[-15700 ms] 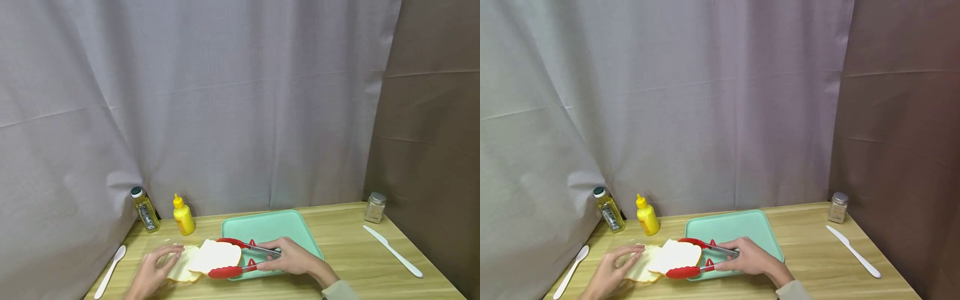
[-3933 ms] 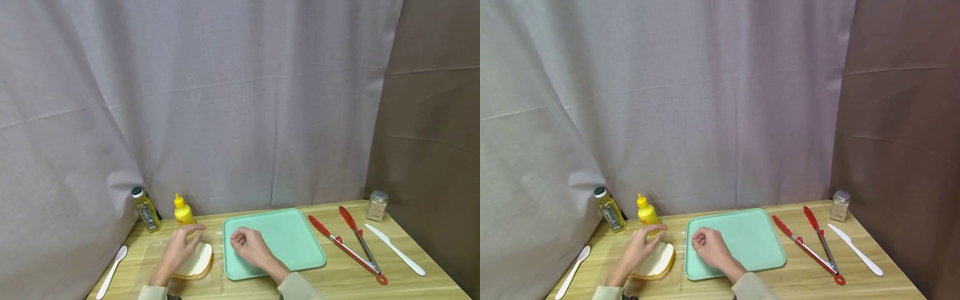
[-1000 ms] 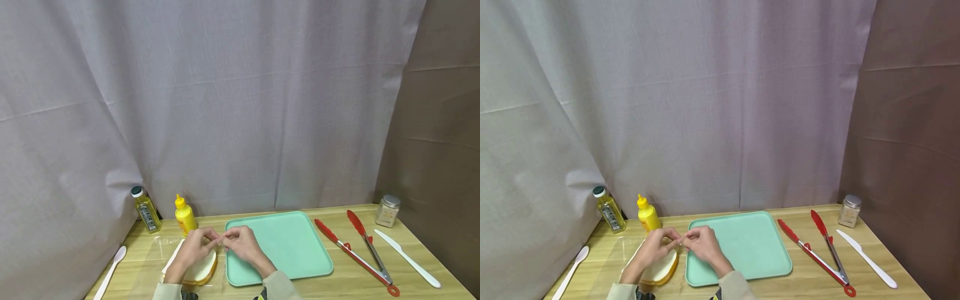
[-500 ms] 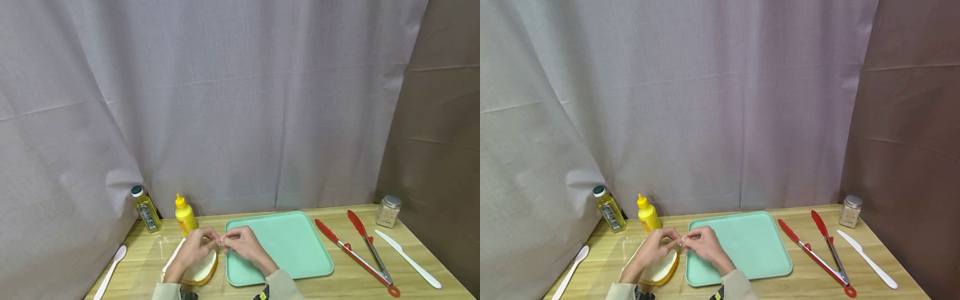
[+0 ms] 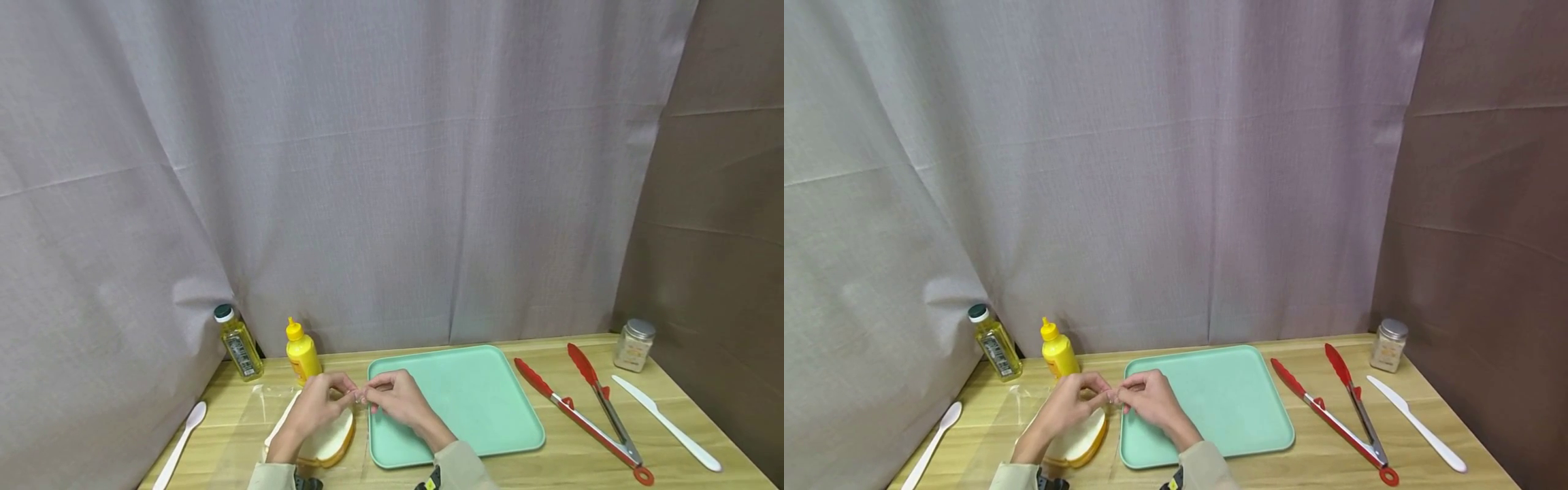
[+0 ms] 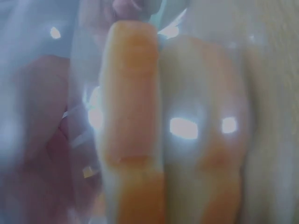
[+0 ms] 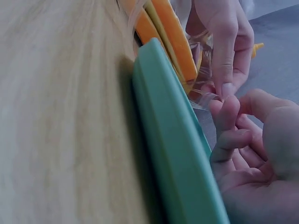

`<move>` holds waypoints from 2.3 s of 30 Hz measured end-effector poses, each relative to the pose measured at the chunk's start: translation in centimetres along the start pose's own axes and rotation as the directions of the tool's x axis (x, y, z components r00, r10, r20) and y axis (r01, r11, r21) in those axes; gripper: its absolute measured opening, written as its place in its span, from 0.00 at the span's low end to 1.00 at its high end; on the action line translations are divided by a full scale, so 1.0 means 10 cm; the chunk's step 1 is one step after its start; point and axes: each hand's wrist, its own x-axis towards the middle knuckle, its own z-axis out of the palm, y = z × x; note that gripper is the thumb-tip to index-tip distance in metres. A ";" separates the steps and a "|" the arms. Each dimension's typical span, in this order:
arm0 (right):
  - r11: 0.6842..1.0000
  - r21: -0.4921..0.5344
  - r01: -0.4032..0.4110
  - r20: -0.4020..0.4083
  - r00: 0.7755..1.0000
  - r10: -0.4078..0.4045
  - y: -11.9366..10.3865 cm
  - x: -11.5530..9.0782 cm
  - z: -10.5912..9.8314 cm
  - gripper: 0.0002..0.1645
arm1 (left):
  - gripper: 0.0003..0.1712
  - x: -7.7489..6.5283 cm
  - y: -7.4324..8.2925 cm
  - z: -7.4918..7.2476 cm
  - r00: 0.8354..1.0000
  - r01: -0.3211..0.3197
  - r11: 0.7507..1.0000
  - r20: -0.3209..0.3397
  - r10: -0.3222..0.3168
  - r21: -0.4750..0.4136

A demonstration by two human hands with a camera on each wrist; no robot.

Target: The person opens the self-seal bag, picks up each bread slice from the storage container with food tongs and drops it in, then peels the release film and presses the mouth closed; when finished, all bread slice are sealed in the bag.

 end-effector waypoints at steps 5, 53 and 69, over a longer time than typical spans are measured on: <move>1.000 -0.003 0.011 -0.012 1.000 -0.011 0.01 0.00 0.01 0.08 | 0.03 0.00 0.00 0.01 1.000 -0.004 1.000 0.004 0.004 -0.022; 0.987 -0.145 0.066 -0.090 0.993 -0.079 0.07 0.04 -0.18 0.07 | 0.05 -0.01 0.00 0.03 0.994 -0.031 0.999 -0.105 0.035 0.042; 0.988 -0.125 0.091 -0.003 0.996 -0.092 -0.02 0.03 -0.06 0.07 | 0.04 0.04 0.02 0.05 0.995 0.036 0.999 -0.091 -0.034 0.013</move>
